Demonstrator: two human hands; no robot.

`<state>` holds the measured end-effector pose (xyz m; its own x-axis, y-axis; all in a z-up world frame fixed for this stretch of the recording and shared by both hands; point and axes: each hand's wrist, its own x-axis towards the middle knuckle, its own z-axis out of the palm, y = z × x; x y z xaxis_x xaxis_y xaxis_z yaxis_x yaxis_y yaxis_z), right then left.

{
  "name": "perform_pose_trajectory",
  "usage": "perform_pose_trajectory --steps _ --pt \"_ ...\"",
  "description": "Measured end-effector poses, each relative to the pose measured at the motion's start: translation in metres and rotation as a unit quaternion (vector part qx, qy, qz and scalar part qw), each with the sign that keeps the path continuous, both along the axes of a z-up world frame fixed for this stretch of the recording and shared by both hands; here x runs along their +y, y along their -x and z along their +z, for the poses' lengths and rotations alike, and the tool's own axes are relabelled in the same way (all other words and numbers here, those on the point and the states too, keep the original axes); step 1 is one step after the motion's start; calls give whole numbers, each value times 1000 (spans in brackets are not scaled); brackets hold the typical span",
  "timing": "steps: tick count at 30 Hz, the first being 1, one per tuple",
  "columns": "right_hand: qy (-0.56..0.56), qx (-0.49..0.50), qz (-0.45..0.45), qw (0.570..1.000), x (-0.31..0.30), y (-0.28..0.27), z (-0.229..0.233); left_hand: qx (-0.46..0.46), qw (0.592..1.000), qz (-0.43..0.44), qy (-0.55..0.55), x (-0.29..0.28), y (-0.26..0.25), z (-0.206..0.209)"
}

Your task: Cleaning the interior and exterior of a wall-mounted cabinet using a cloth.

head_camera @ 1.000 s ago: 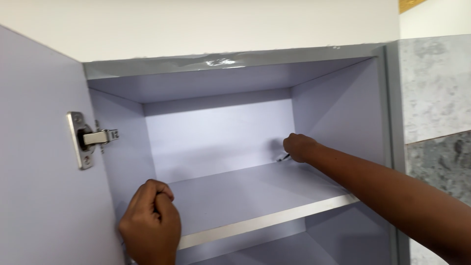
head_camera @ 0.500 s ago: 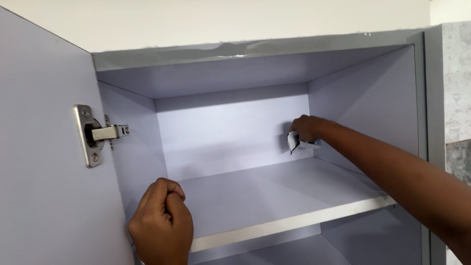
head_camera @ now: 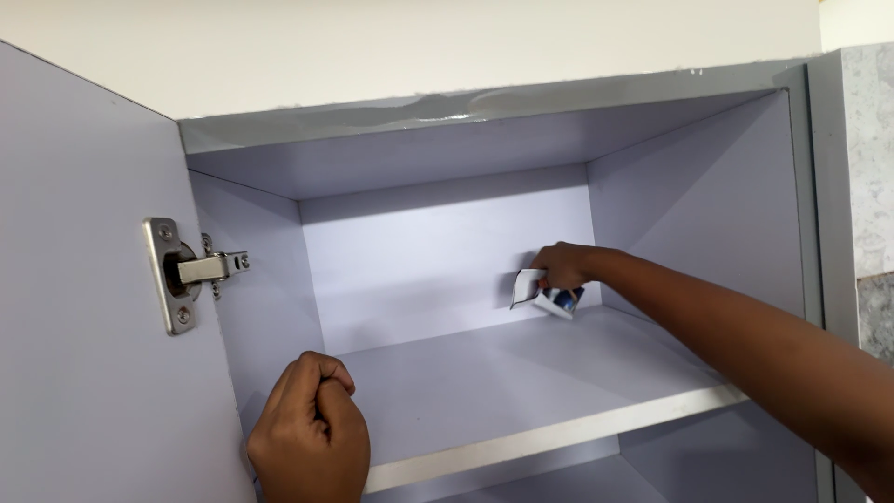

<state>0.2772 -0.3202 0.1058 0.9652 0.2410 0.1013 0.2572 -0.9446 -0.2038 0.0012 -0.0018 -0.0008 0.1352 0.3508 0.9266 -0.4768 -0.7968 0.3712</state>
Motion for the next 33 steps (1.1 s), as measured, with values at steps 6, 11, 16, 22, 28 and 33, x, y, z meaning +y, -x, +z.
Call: perform_pose_trajectory --steps 6,11,16,22,28,33 --pt "164 -103 -4 981 34 -20 -35 -5 1000 3 -7 0 1 0" --pt "216 -110 -3 970 78 6 -45 24 1000 7 9 -2 5 5" --pt "206 -86 45 974 142 12 -43 26 999 12 33 -2 -1 -2" --pt "161 -41 199 966 242 75 -34 -134 988 -14 -71 2 0 -6" --pt "188 -14 248 950 277 92 -38 -117 989 8 -94 2 1 -8" --pt "215 -54 304 927 273 96 -29 -79 993 9 -85 0 2 -5"
